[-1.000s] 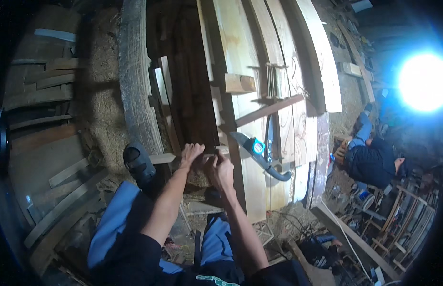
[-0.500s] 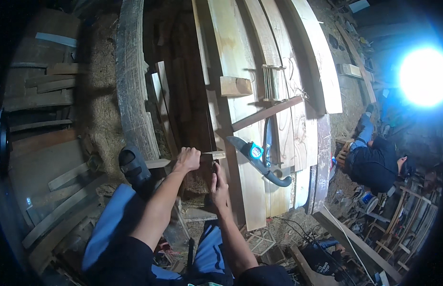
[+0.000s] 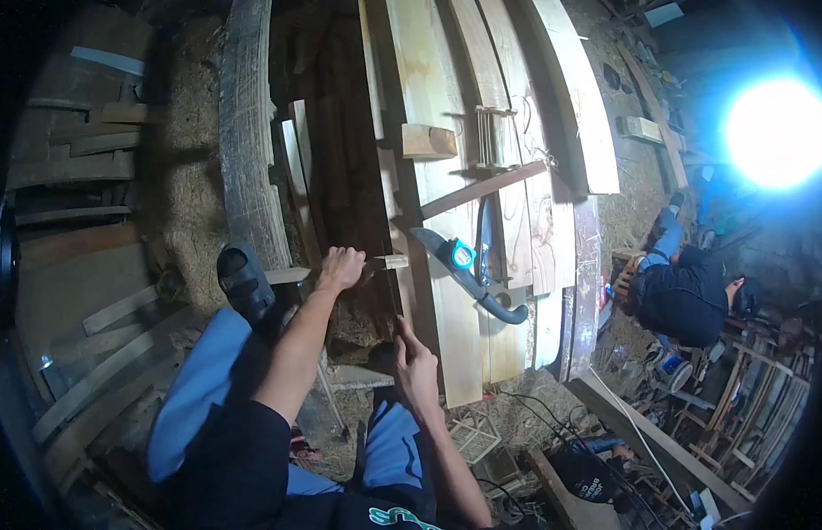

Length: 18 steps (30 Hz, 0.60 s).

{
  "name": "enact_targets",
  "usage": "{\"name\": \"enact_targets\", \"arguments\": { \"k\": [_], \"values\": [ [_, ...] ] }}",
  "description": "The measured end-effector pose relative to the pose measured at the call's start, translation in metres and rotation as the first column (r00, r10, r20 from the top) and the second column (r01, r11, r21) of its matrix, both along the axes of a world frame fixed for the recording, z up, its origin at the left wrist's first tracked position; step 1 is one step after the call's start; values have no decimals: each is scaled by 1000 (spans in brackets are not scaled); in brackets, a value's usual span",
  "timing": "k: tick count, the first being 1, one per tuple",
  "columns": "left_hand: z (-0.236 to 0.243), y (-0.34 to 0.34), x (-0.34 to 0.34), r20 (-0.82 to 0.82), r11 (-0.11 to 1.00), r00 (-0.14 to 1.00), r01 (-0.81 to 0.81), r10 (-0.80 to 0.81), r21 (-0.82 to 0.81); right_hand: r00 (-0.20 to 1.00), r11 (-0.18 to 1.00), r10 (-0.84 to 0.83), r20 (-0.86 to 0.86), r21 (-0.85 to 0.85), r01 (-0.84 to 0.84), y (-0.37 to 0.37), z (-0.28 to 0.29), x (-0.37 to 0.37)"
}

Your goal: The person uses a hand saw to cut a small wooden piece while holding it against a larger beam on the floor.

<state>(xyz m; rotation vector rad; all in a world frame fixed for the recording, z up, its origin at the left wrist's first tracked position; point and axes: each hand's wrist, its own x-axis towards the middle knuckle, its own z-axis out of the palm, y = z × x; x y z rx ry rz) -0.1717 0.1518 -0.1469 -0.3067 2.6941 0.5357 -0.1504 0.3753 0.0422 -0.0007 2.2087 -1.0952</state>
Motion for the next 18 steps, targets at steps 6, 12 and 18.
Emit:
{"name": "enact_targets", "arguments": {
  "k": [6,12,18],
  "values": [
    [10,8,-5,59,999,997,-39,39,-1,991,987,81,106,131,-95,-13,14,-34],
    [19,8,-14,88,999,996,-1,-3,52,994,990,100,46,95,-104,-23,-5,-37],
    [-1,2,-17,142,997,988,60,-67,52,983,981,185,3,60,-184,-43,-20,-82]
  ]
}}
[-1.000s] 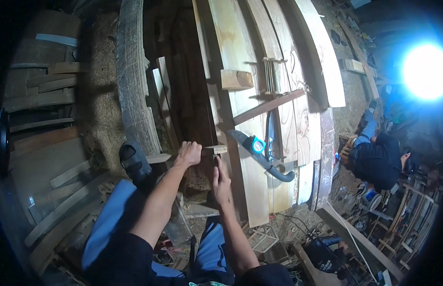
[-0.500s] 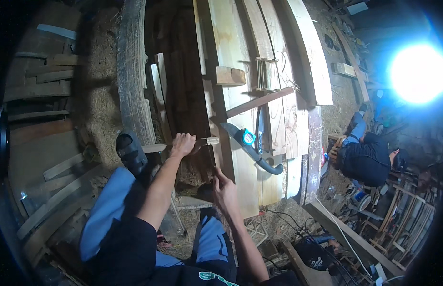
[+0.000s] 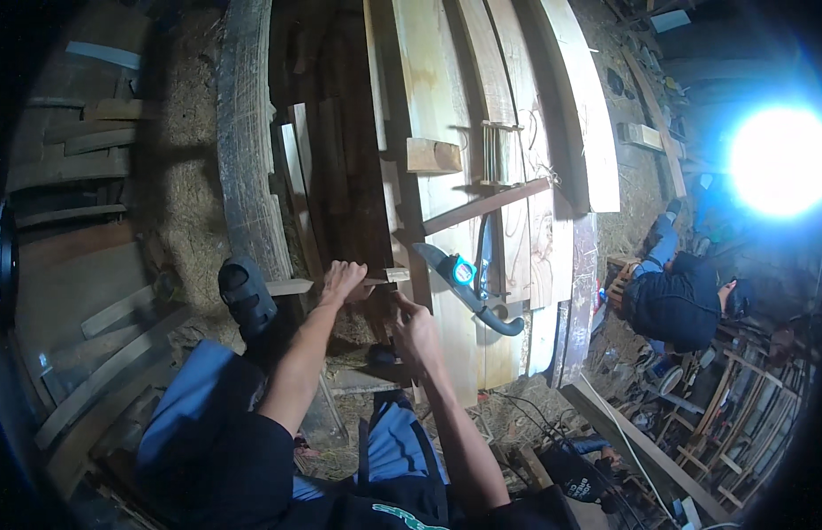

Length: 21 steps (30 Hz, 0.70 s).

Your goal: The person uses a hand saw to cut a small wooden piece while holding it against a larger beam on the floor.

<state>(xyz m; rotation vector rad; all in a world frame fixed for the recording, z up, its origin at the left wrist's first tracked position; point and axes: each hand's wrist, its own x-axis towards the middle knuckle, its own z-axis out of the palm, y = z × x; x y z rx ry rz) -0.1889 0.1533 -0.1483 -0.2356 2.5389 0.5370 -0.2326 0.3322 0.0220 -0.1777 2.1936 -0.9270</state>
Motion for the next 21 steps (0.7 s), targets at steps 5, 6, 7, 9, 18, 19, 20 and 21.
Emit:
{"name": "enact_targets", "arguments": {
  "k": [5,6,7,9,18,19,20,21],
  "values": [
    [-23,5,13,-45,999,998,-38,37,-10,995,997,-78,66,17,77,-10,-16,-13],
    [-26,10,3,-110,1000,994,-19,18,-5,995,995,-74,61,78,69,-8,-26,-23],
    [-36,13,15,-143,1000,990,2,-2,-3,993,988,-72,89,140,59,-19,-28,-23],
    [-64,3,34,-190,1000,982,19,-23,-22,990,984,-111,87,152,97,-52,-17,-19],
    [-47,-2,21,33,953,953,-301,301,6,985,975,-161,-60,146,168,-51,-63,19],
    [-47,-12,30,57,955,953,-296,297,-18,984,980,-170,-46,96,174,-52,-64,36],
    [-46,-16,37,81,957,954,-287,289,-33,983,982,-182,-35,53,183,-48,-64,53],
    [-12,12,5,61,992,991,-124,123,12,956,976,-214,-203,-93,199,-13,-86,52]
  ]
}}
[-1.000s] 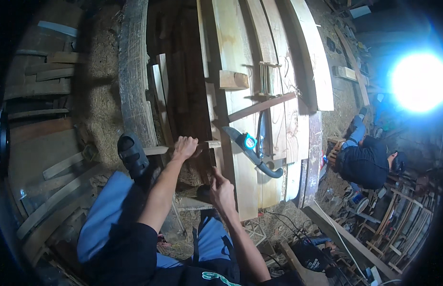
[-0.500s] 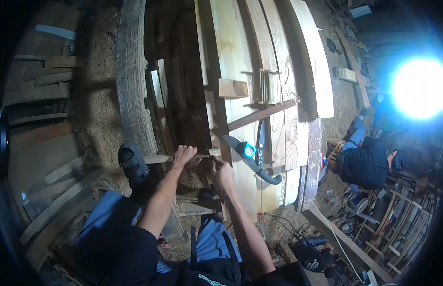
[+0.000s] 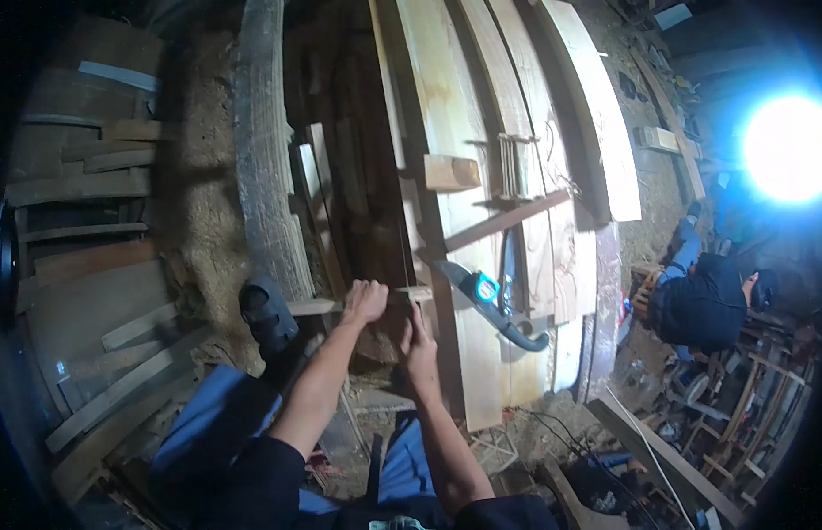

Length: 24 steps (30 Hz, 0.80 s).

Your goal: The person uses a hand saw to cut a small wooden piece while holding it against a larger beam on the floor.

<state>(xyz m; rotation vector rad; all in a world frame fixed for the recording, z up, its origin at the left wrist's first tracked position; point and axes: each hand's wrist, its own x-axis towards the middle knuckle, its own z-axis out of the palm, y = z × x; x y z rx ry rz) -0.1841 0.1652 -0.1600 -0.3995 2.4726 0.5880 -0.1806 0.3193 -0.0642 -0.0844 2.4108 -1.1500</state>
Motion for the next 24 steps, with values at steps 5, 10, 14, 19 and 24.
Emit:
{"name": "enact_targets", "arguments": {
  "k": [5,10,14,19,24],
  "values": [
    [25,-11,-3,20,996,996,85,-85,-11,987,976,-23,-162,-219,-13,16,-35,22],
    [29,-11,-8,40,993,993,114,-113,-21,999,966,-27,-33,-259,17,19,-24,13],
    [26,-15,5,-34,991,996,82,-86,-108,993,974,37,109,-224,-12,8,1,-2],
    [20,-2,-1,-21,989,994,104,-107,-102,989,992,110,95,-77,-102,21,14,-9],
    [18,-23,2,-14,990,999,43,-46,-137,971,994,29,237,-106,-4,39,86,36]
  ]
}}
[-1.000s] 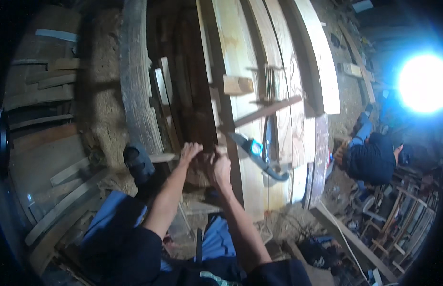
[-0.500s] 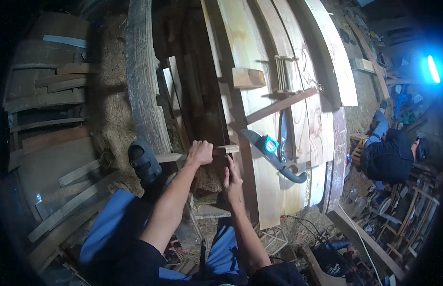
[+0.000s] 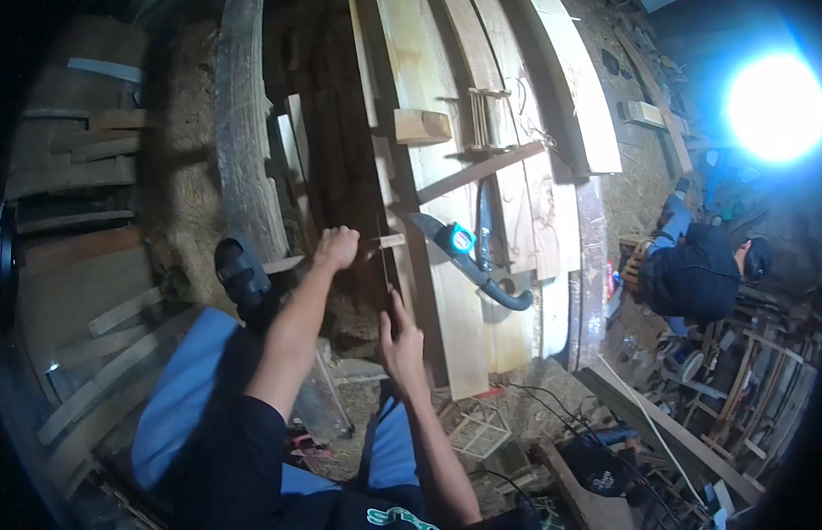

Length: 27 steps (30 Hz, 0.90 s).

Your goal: The person uses a hand saw to cut a small wooden piece while holding it against a larger beam on the floor.

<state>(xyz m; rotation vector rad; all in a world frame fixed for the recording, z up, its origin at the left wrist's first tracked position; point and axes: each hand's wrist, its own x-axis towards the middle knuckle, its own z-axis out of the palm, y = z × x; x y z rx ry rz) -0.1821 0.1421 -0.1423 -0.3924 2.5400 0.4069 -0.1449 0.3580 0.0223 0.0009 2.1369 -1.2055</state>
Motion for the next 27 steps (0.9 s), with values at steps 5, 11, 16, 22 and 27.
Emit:
{"name": "enact_targets", "arguments": {
  "k": [5,11,16,22,27],
  "values": [
    [2,5,-10,-102,998,995,-3,9,60,995,983,-32,91,-177,48,47,32,-10],
    [-10,10,-3,-161,1000,987,12,-16,-24,982,949,29,184,-313,31,30,69,-51],
    [-16,10,-7,-160,999,987,17,-11,33,994,992,27,-104,-117,-39,10,56,-53],
    [-23,-6,4,-112,996,993,37,-27,82,998,998,66,-18,-22,-67,-25,61,-96],
    [-17,15,-16,-141,994,990,27,-12,106,976,991,110,-190,-51,-121,-43,-37,-113]
  ]
}}
